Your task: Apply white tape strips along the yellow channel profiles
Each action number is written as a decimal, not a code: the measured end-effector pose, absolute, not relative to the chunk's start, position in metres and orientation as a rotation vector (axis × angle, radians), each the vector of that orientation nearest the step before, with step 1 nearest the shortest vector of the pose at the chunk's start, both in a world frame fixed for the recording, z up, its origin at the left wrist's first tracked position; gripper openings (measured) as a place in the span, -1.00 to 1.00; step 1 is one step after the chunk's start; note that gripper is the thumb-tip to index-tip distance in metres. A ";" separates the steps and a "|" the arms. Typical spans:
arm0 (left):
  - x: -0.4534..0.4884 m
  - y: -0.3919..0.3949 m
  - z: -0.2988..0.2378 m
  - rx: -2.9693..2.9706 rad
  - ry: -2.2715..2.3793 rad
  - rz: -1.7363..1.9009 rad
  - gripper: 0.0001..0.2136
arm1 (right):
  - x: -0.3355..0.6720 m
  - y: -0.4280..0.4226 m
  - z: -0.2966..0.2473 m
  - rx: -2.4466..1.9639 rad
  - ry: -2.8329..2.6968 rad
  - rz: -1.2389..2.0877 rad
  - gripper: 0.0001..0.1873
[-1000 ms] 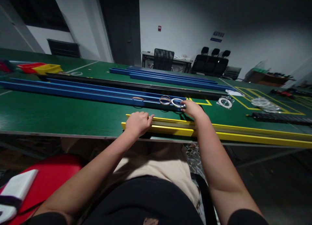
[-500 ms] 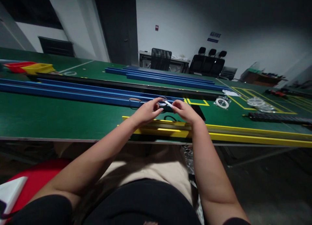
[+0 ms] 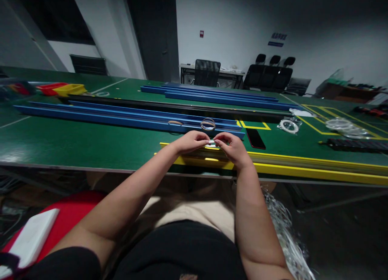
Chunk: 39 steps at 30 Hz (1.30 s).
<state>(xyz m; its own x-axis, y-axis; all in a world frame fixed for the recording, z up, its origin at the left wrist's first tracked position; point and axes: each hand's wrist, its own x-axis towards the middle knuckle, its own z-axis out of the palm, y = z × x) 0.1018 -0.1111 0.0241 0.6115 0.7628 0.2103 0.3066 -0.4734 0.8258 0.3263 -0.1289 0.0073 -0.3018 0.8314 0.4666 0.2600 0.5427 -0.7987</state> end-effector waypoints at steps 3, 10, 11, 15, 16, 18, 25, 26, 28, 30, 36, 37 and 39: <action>0.100 -0.110 0.023 1.975 0.835 0.738 -0.64 | 0.325 -0.129 0.008 -0.862 -1.830 0.783 -0.74; 0.098 -0.105 0.018 1.914 0.847 0.744 -0.67 | 0.326 -0.130 0.010 -0.852 -1.853 0.794 -0.73; 0.098 -0.104 0.018 1.917 0.849 0.736 -0.67 | 0.326 -0.130 0.010 -0.854 -1.855 0.795 -0.73; 0.098 -0.102 0.019 1.911 0.815 0.738 -0.65 | 0.325 -0.128 0.010 -0.867 -1.840 0.800 -0.73; 0.098 -0.102 0.019 1.918 0.809 0.743 -0.64 | 0.325 -0.128 0.010 -0.871 -1.836 0.803 -0.73; 0.097 -0.102 0.019 1.944 0.811 0.749 -0.62 | 0.324 -0.127 0.010 -0.883 -1.831 0.813 -0.71; 0.100 -0.101 0.020 1.895 0.715 0.941 -0.60 | 0.325 -0.125 0.005 -0.909 -1.755 0.780 -0.67; 0.100 -0.100 0.019 1.890 0.715 0.953 -0.60 | 0.325 -0.125 0.004 -0.913 -1.734 0.775 -0.68; 0.100 -0.100 0.019 1.889 0.721 0.931 -0.60 | 0.324 -0.125 0.002 -0.923 -1.712 0.776 -0.68; 0.100 -0.100 0.020 1.885 0.728 0.914 -0.60 | 0.324 -0.126 0.001 -0.936 -1.721 0.779 -0.66; 0.101 -0.100 0.018 1.889 0.717 0.925 -0.63 | 0.322 -0.127 0.001 -0.933 -1.724 0.771 -0.64; 0.101 -0.100 0.017 1.894 0.717 0.926 -0.63 | 0.322 -0.127 0.001 -0.923 -1.724 0.775 -0.64; 0.101 -0.099 0.016 1.900 0.720 0.942 -0.62 | 0.322 -0.127 0.001 -0.914 -1.737 0.781 -0.65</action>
